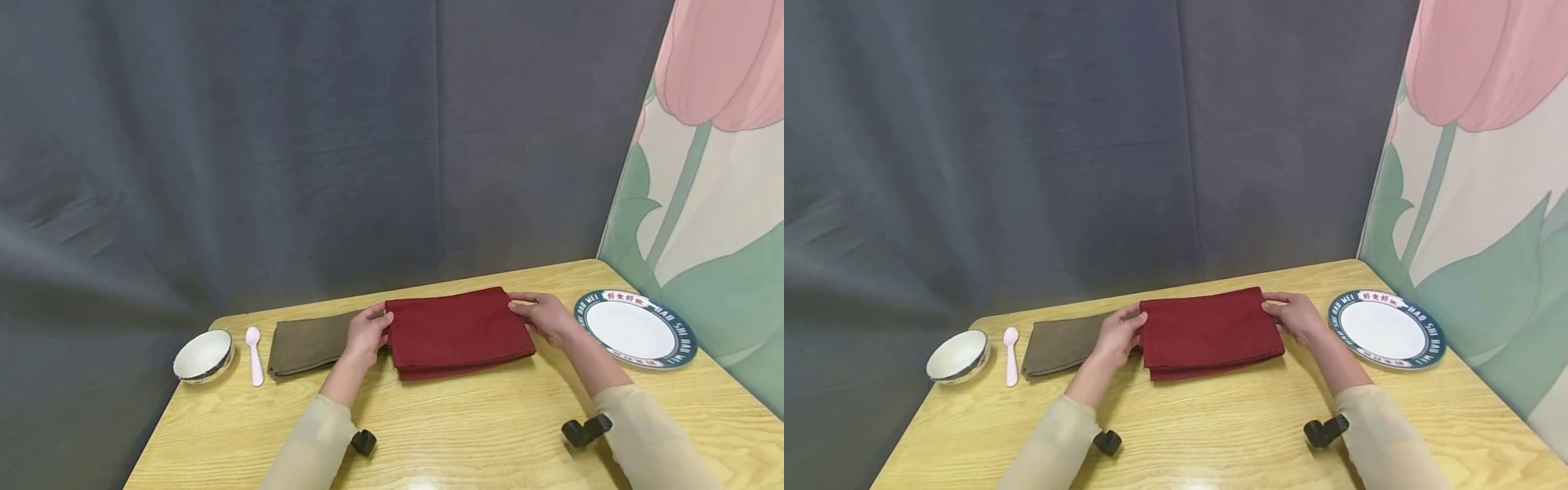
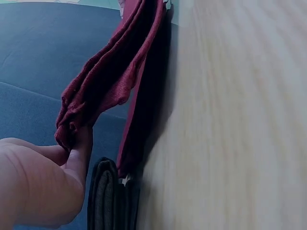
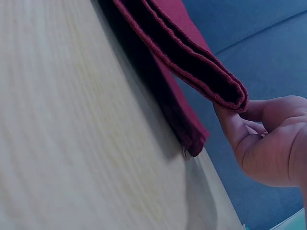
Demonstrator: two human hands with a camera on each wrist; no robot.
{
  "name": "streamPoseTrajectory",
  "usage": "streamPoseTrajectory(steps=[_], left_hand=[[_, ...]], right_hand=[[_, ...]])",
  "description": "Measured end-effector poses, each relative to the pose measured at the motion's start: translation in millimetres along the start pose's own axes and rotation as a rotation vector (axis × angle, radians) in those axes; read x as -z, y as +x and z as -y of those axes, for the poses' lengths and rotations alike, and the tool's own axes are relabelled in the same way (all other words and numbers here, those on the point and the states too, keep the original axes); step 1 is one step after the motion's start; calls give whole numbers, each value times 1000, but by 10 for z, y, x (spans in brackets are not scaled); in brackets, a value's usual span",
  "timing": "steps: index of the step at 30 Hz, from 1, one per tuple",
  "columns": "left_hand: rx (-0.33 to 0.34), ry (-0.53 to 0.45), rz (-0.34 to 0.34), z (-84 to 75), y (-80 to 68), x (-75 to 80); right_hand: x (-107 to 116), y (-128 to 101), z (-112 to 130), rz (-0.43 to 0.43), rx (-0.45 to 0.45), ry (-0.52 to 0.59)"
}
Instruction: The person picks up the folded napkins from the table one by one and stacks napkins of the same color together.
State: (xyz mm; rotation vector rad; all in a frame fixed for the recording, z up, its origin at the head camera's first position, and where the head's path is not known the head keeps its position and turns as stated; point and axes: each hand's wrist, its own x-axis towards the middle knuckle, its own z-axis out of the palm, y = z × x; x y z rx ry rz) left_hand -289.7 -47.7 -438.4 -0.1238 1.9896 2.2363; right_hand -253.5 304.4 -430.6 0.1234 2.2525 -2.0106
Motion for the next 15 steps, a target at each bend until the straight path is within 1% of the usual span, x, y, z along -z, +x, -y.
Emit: streamPoseTrajectory(steps=[6,9,15], left_hand=[[28,28,10,-66,55,-44],[24,36,10,-90,83,-73],[18,40,8,-112,198,-138]], right_hand=[[45,113,46,-5,-14,-21],[61,174,65,-4,-23,-11],[110,246,109,-10,-39,-1]])
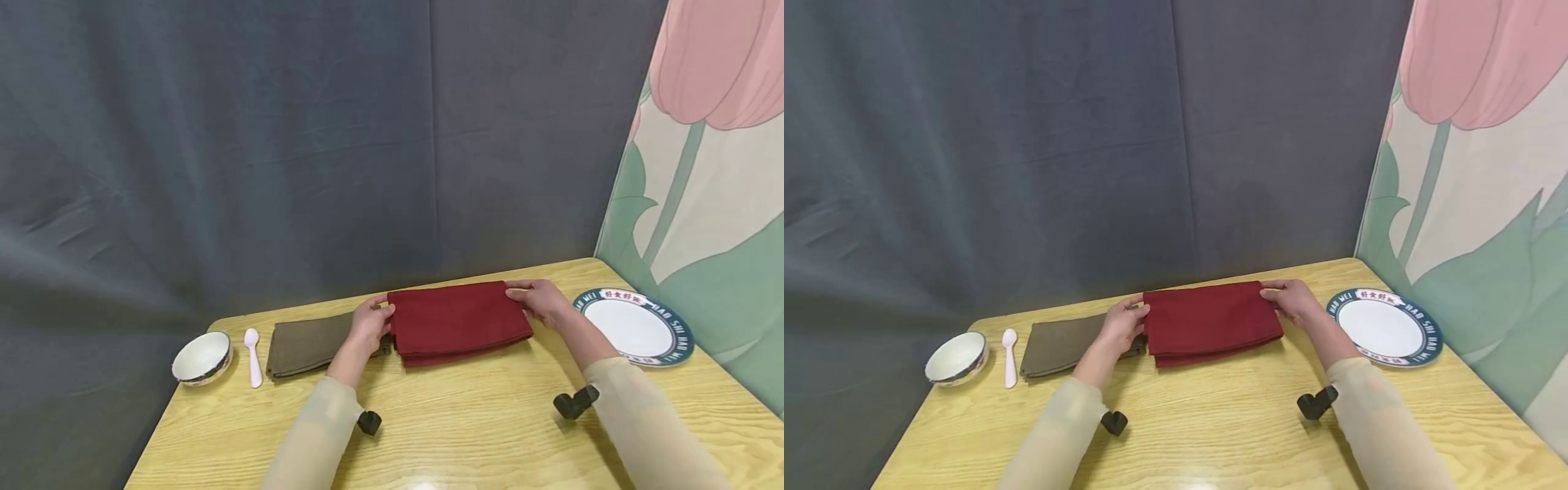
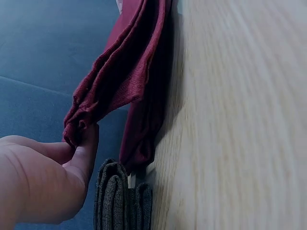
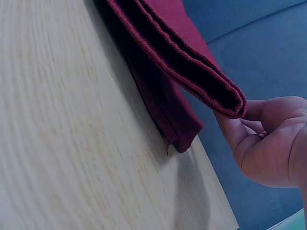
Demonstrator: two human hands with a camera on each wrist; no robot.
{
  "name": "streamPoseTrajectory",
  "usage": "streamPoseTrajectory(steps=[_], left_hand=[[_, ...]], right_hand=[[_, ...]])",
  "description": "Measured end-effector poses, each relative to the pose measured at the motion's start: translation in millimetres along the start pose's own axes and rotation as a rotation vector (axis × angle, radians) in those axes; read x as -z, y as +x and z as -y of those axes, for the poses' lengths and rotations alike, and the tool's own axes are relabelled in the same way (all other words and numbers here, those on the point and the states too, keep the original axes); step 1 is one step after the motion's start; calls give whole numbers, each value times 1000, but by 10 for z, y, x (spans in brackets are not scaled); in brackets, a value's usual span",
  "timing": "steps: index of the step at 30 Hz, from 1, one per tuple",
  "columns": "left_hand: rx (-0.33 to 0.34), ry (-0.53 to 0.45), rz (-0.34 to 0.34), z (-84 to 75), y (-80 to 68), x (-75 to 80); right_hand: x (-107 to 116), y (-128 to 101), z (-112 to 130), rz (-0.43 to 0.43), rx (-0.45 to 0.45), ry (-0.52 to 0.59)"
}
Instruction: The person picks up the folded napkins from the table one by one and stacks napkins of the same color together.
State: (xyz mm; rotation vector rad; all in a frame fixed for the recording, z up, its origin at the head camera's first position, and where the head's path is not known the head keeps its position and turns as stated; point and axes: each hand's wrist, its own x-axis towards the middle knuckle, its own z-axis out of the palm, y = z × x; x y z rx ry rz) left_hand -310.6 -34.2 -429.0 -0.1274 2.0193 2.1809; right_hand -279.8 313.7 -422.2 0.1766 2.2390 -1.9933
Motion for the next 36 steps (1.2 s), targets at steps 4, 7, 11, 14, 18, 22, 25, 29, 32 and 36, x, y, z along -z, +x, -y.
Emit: streamPoseTrajectory(steps=[4,7,11,14,18,22,25,29,32,36], left_hand=[[10,12,-1,-4,72,-26],[10,24,-3,14,118,-34],[12,31,17,35,154,-29],[12,38,63,33,161,-20],[13,65,112,31,167,-6],[12,101,116,34,169,15],[7,113,118,20,159,34],[-14,82,124,-2,150,78],[-40,55,126,-16,147,121],[-86,41,123,-35,130,176]], right_hand=[[20,46,6,-4,-15,-12],[20,87,-11,0,-22,-3],[23,131,-40,6,-26,2],[27,151,-52,5,-26,-9],[35,156,-39,5,-20,-42],[46,144,-4,16,-27,-85],[51,126,28,16,-33,-137],[37,86,88,-2,-4,-206],[9,59,135,-38,41,-216],[-46,36,200,-83,104,-198]])
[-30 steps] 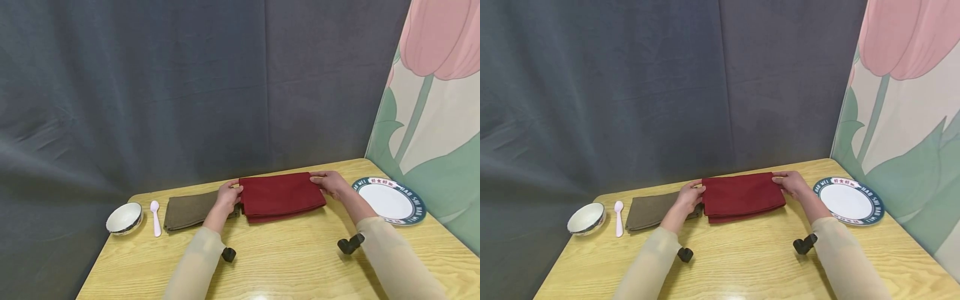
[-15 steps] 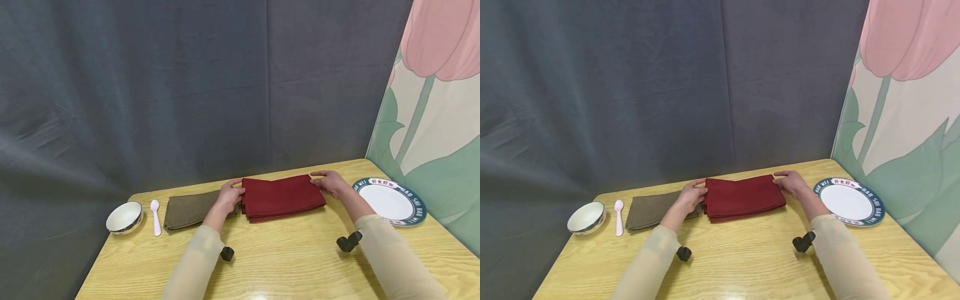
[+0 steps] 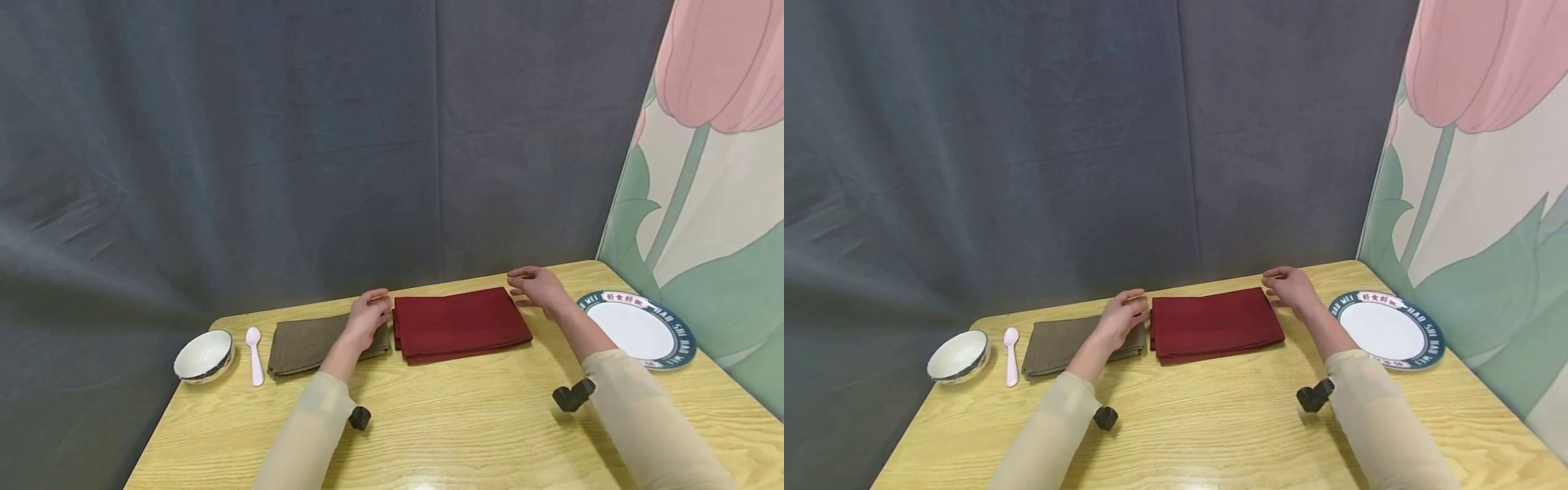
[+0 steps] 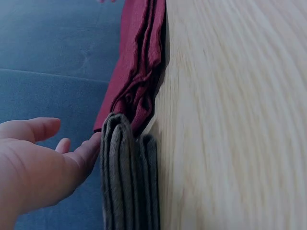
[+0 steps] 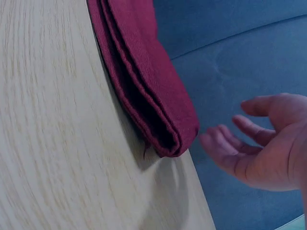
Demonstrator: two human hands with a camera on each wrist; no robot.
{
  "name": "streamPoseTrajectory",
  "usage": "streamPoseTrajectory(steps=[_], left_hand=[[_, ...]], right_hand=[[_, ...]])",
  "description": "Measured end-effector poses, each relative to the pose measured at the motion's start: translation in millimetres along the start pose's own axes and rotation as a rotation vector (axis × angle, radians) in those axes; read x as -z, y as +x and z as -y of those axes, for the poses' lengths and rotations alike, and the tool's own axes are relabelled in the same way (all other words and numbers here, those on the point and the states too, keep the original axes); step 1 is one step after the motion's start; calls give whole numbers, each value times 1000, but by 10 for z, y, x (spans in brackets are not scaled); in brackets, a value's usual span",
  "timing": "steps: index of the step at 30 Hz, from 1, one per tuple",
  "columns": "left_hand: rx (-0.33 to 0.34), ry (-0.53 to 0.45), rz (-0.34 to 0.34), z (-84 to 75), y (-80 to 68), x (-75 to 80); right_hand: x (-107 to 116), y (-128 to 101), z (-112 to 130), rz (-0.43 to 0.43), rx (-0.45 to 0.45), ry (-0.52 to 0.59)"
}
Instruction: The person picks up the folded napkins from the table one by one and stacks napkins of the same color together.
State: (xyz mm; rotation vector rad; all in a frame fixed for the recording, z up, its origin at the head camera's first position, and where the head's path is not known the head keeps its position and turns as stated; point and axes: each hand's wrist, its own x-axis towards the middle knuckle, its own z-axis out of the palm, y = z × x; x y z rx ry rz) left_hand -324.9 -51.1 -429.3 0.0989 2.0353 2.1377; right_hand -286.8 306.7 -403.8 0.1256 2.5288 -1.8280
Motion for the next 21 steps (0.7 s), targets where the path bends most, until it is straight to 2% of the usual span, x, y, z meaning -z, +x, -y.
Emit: streamPoseTrajectory(steps=[6,13,17,21], left_hand=[[-60,-7,-45,-44,-50,84],[-91,-6,-24,-108,-107,148],[-105,39,-18,-102,-144,195],[-109,135,3,-151,-245,219]], right_hand=[[-70,-34,117,13,62,-3],[-106,-72,204,43,83,-13],[-152,-75,230,73,113,-13],[-204,-106,247,93,175,-54]])
